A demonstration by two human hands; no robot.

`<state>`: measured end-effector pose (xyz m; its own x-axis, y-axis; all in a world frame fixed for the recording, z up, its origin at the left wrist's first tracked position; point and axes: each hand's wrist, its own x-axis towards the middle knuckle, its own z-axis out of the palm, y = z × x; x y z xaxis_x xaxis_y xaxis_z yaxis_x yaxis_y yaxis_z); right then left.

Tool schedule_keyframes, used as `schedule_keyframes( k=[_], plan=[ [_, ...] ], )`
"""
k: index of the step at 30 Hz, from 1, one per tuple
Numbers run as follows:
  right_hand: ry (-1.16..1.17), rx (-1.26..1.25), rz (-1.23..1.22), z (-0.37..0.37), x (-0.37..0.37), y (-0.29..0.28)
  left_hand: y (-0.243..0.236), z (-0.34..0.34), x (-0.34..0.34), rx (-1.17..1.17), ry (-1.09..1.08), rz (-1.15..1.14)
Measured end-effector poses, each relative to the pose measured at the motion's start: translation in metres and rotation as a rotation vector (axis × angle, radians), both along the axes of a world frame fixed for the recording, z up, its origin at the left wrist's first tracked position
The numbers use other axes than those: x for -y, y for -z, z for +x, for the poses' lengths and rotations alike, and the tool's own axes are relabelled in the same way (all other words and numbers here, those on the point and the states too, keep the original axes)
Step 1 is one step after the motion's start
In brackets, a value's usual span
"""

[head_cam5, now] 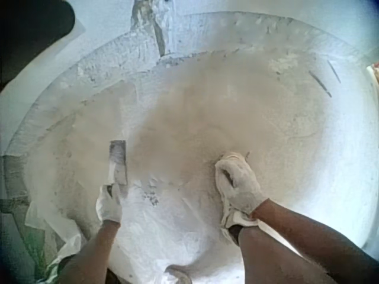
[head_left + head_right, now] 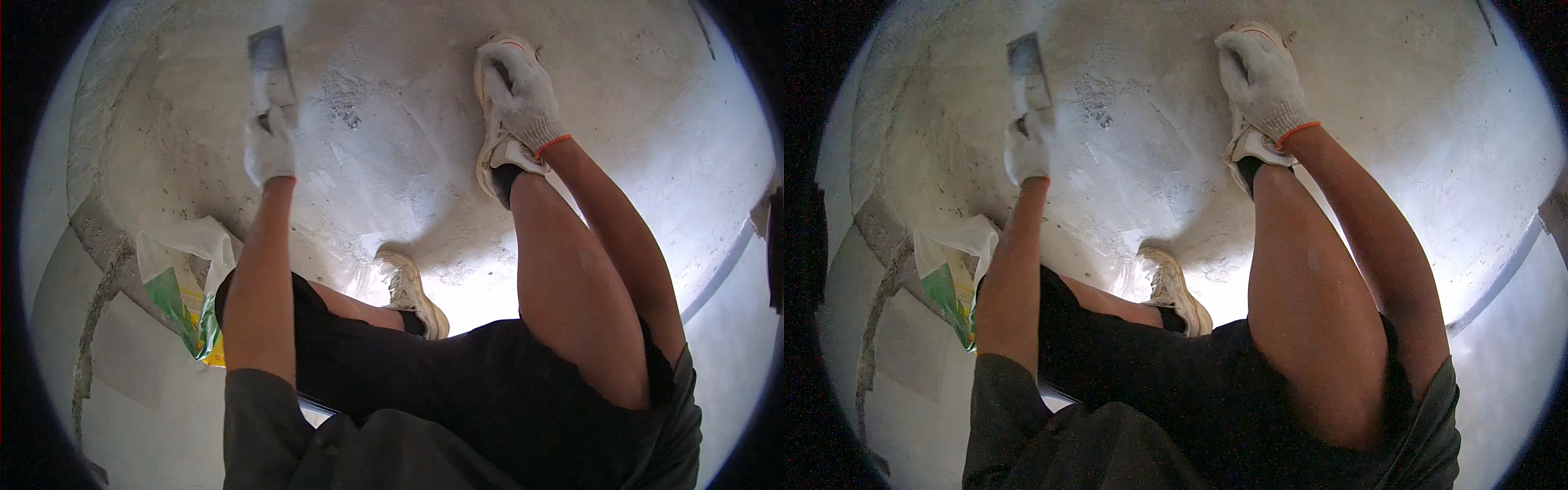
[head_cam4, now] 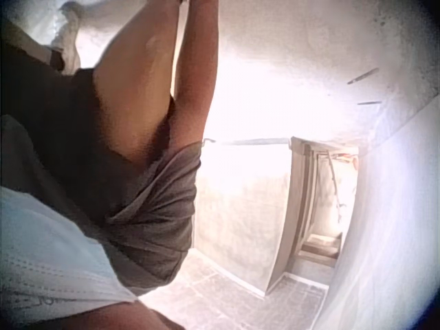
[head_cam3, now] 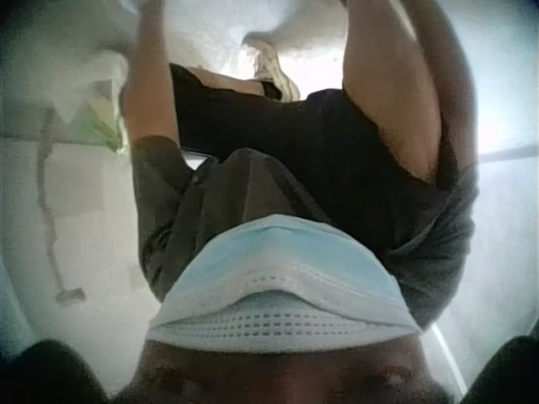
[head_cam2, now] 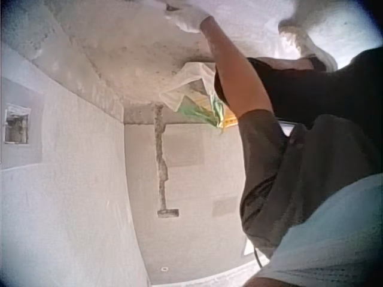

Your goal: Smoothing or plastering a concrete floor or surface using a trowel.

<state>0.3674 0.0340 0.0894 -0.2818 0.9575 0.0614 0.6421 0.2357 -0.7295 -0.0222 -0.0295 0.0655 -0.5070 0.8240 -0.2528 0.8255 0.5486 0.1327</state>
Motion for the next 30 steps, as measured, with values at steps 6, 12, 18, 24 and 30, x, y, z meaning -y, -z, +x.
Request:
schedule_keyframes(
  k=[6, 12, 18, 24, 30],
  plan=[
    [0.028, -0.007, -0.075, -0.003, 0.001, -0.005, -0.006, 0.099, -0.004, 0.171, 0.064, -0.18],
    [0.035, -0.021, -0.099, -0.007, 0.0, -0.002, -0.022, 0.149, -0.015, 0.265, 0.366, -0.284],
    [0.027, -0.046, -0.095, -0.001, -0.002, 0.0, -0.017, 0.086, -0.037, 0.141, 0.097, -0.319],
    [0.044, -0.037, -0.053, -0.025, -0.006, -0.01, 0.001, -0.018, -0.011, 0.072, 0.077, -0.118],
    [0.087, 0.009, -0.064, -0.012, -0.005, -0.002, -0.009, 0.118, -0.011, 0.13, 0.393, -0.282]
  ],
)
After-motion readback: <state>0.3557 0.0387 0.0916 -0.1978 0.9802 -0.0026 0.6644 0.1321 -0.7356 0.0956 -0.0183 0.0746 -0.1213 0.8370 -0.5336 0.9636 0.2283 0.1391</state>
